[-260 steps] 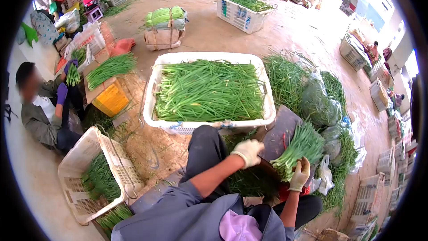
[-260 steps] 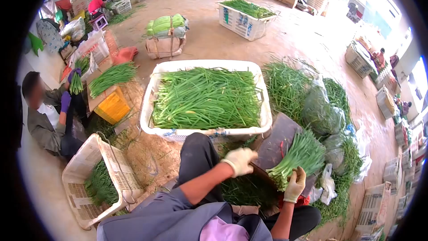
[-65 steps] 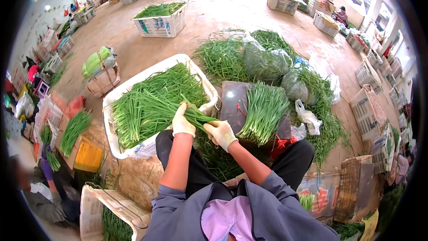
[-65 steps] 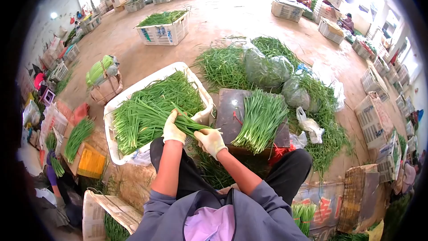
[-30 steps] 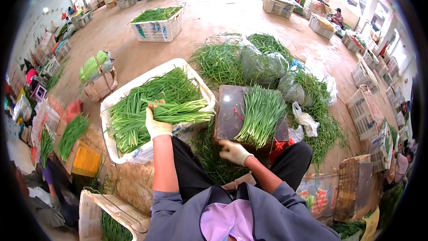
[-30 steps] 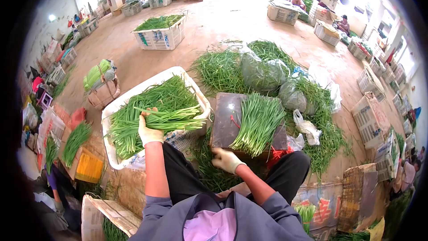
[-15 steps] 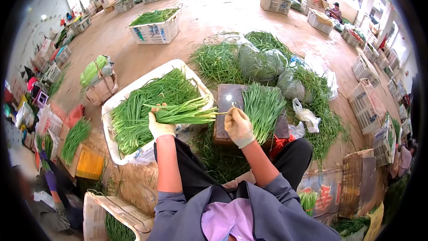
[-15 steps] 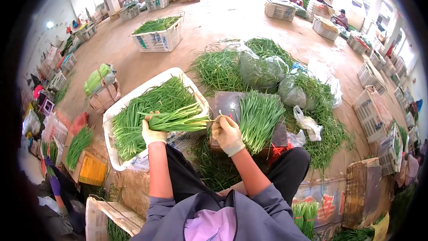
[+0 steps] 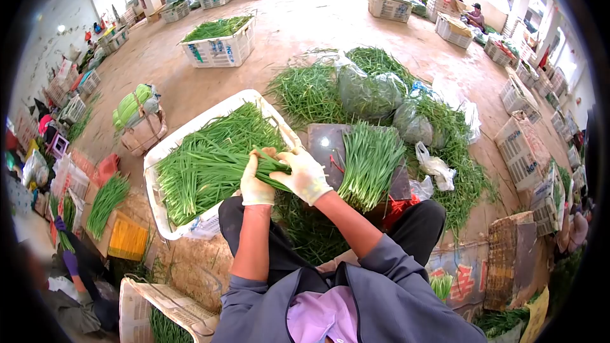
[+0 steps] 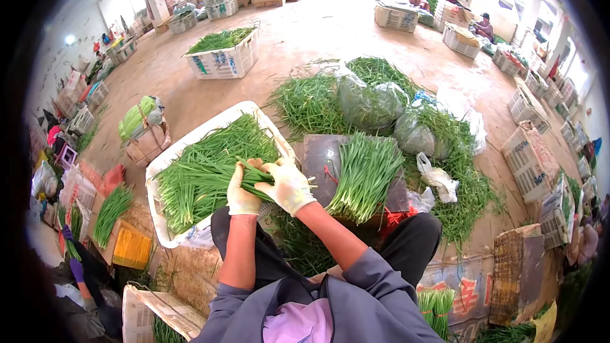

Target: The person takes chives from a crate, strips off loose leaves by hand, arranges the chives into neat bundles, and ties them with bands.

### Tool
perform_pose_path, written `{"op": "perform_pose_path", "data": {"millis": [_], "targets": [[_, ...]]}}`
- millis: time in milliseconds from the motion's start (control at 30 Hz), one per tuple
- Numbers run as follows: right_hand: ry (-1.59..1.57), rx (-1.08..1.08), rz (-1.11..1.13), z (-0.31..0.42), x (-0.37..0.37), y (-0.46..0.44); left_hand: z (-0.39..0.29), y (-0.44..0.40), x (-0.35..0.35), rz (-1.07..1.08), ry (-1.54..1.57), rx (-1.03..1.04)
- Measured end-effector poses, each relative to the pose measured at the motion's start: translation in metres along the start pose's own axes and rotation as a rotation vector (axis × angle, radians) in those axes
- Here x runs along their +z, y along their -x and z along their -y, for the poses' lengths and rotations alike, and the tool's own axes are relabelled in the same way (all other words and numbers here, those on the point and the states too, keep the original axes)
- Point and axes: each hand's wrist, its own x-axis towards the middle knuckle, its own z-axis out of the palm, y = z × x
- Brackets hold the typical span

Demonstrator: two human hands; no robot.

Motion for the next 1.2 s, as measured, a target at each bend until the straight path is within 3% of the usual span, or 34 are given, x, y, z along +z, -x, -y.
{"op": "perform_pose_path", "data": {"millis": [100, 200, 233, 300, 333, 367, 433, 467, 500, 567, 633, 667, 700, 733, 767, 833, 900, 967, 1033, 1100, 1200], "targets": [[-0.114, -0.11, -0.083, -0.014, 0.011, -0.001, 0.004, 0.005, -0.001, 0.015, 0.023, 0.04], [-0.877, 0.537, 0.05, -0.022, -0.018, 0.002, -0.011, 0.007, -0.007, -0.014, 0.085, 0.062], [-1.186, 0.631, -0.072, -0.017, -0.031, 0.004, -0.016, 0.005, -0.012, -0.013, 0.122, 0.077], [-1.634, 0.574, -0.343, -0.041, -0.033, 0.014, -0.028, -0.002, -0.022, 0.102, 0.187, 0.12], [-1.74, 0.503, -0.421, -0.057, -0.033, 0.02, -0.032, -0.004, -0.025, -0.007, 0.177, 0.156], [-1.844, 0.425, -0.496, -0.072, -0.037, 0.024, -0.039, -0.009, -0.038, 0.073, 0.159, 0.169], [-1.962, 0.468, -0.661, -0.073, -0.068, 0.032, -0.054, -0.02, -0.058, -0.048, 0.151, 0.304], [-1.916, 0.391, -0.69, -0.081, -0.074, 0.035, -0.064, -0.019, -0.061, -0.009, 0.157, 0.313], [-1.973, 0.303, -0.553, -0.088, -0.08, 0.047, -0.069, -0.019, -0.062, 0.052, 0.118, 0.366], [-1.936, 0.174, 0.07, -0.103, -0.082, 0.071, -0.08, -0.024, -0.068, 0.016, 0.172, 0.321], [-0.953, 0.697, 0.736, -0.049, -0.103, 0.066, -0.083, -0.028, -0.067, 0.054, 0.13, 0.354], [-0.638, 0.399, 0.795, -0.057, -0.086, 0.078, -0.081, -0.029, -0.066, 0.092, 0.085, 0.381], [-0.315, 0.103, 0.822, -0.07, -0.062, 0.088, -0.078, -0.029, -0.06, 0.099, 0.087, 0.372], [-0.508, 0.065, 0.522, -0.077, -0.041, 0.088, -0.075, -0.028, -0.052, 0.083, 0.128, 0.369], [-0.843, 0.709, 0.379, -0.039, -0.054, 0.069, -0.071, -0.024, -0.049, 0.058, 0.166, 0.363], [-0.862, 0.709, 0.267, -0.026, -0.045, 0.049, -0.063, -0.022, -0.048, 0.072, 0.169, 0.321], [-1.172, 0.903, 0.32, -0.015, -0.033, 0.032, -0.054, -0.019, -0.038, 0.06, 0.152, 0.294], [-1.126, 0.907, 0.421, -0.01, -0.022, 0.017, -0.046, -0.016, -0.03, -0.001, 0.171, 0.251], [-1.034, 0.912, 0.465, -0.015, -0.009, 0.014, -0.043, -0.015, -0.033, 0.114, 0.092, 0.217], [-0.991, 0.888, 0.401, -0.016, -0.009, 0.016, -0.049, -0.012, -0.029, 0.096, 0.091, 0.216], [-1.279, 0.776, 0.381, -0.021, -0.025, 0.036, -0.061, -0.014, -0.038, 0.088, 0.083, 0.257]]}}
